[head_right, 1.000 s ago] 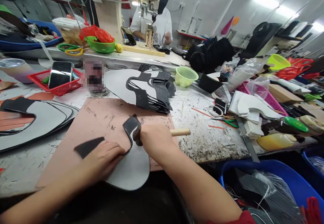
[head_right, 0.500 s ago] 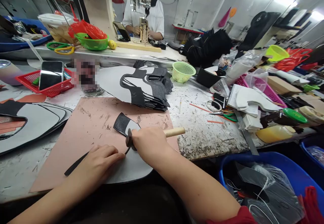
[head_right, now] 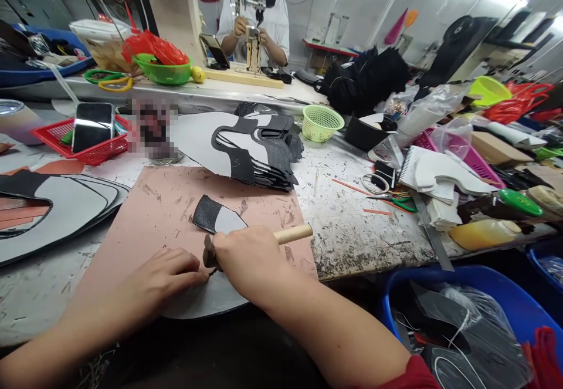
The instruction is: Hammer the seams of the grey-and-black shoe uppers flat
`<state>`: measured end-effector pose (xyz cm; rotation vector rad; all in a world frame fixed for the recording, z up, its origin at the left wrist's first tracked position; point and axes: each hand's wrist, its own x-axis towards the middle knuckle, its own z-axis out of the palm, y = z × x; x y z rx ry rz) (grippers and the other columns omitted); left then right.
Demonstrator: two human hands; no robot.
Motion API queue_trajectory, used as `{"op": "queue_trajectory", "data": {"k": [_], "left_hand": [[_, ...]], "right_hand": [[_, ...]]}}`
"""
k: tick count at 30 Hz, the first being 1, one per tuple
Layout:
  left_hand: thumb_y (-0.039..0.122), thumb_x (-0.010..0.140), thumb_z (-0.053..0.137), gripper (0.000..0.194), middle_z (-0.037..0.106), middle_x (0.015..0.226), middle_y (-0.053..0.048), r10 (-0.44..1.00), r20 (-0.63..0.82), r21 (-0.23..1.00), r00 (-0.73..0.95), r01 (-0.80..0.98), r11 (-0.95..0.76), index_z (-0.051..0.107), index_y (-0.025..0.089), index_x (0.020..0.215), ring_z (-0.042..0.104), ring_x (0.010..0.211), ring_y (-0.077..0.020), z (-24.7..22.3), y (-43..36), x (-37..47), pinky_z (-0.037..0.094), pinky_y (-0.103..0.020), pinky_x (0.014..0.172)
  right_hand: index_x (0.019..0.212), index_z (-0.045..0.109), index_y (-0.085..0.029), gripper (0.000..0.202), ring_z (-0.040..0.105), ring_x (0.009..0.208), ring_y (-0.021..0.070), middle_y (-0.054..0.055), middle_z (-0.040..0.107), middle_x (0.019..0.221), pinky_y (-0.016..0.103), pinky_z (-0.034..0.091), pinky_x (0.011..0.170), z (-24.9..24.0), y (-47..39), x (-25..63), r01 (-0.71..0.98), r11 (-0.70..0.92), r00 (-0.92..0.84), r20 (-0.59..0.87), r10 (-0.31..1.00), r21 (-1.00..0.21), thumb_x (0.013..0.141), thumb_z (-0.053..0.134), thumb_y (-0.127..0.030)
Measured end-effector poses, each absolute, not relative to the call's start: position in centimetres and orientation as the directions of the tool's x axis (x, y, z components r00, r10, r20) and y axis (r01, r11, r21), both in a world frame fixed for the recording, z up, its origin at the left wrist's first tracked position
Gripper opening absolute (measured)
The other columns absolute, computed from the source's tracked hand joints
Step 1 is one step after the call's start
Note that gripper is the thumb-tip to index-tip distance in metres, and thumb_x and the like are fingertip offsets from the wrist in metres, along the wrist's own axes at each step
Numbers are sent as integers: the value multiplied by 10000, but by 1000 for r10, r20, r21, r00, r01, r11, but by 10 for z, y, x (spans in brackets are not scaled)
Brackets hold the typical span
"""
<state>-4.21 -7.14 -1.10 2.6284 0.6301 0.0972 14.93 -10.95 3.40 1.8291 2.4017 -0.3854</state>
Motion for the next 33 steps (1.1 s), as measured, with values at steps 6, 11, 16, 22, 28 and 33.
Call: {"op": "queue_trajectory", "data": {"k": [6, 11, 16, 22, 28, 33], "left_hand": [[118, 846, 384, 250, 611, 839, -30, 439, -10, 538, 898, 375, -755, 613, 198, 904, 571, 777, -150, -10, -69, -23, 463, -251, 713], [143, 867, 335, 270, 571, 783, -43, 624, 153, 510, 766, 480, -714, 602, 175, 840, 538, 693, -162, -35, -90, -5, 443, -262, 604], [160, 867, 355, 271, 562, 747, -22, 541, 72, 485, 838, 445, -753, 623, 189, 844, 518, 701, -163, -28, -81, -9, 417, -262, 613], [177, 896, 314, 339, 572, 732, -38, 478, 135, 439, 868, 380, -814, 644, 188, 820, 517, 692, -164, -25, -72, -18, 414, -265, 612], [154, 882, 356, 303, 605, 788, -40, 425, 145, 498, 894, 305, -812, 653, 204, 851, 541, 737, -147, -21, -68, -26, 434, -241, 670], [158, 888, 356, 298, 607, 791, -39, 445, 147, 520, 884, 313, -795, 648, 204, 850, 543, 743, -147, -18, -69, -34, 440, -245, 692]], "right_hand": [[822, 611, -199, 148, 623, 648, 180, 26, 655, 667, 251, 323, 521, 36, -110, 165, 978, 197, -208, -237, 949, -70, 795, 484, -128], [866, 609, -191, 176, 624, 635, 184, 41, 658, 686, 250, 311, 504, 36, -109, 178, 988, 154, -153, -241, 958, -14, 781, 472, -120], [871, 617, -194, 205, 626, 639, 189, 38, 660, 676, 258, 296, 488, 37, -111, 176, 991, 135, -136, -199, 970, -18, 774, 459, -107], [841, 632, -195, 177, 623, 630, 185, 32, 660, 661, 254, 330, 518, 35, -112, 171, 984, 170, -178, -256, 950, -55, 774, 485, -121], [826, 637, -199, 158, 624, 627, 177, 35, 665, 681, 249, 333, 511, 37, -112, 164, 981, 174, -194, -334, 923, -88, 760, 511, -132], [857, 620, -194, 192, 630, 641, 175, 33, 671, 689, 249, 325, 502, 38, -115, 158, 976, 195, -214, -269, 939, -98, 777, 470, -105]]}}
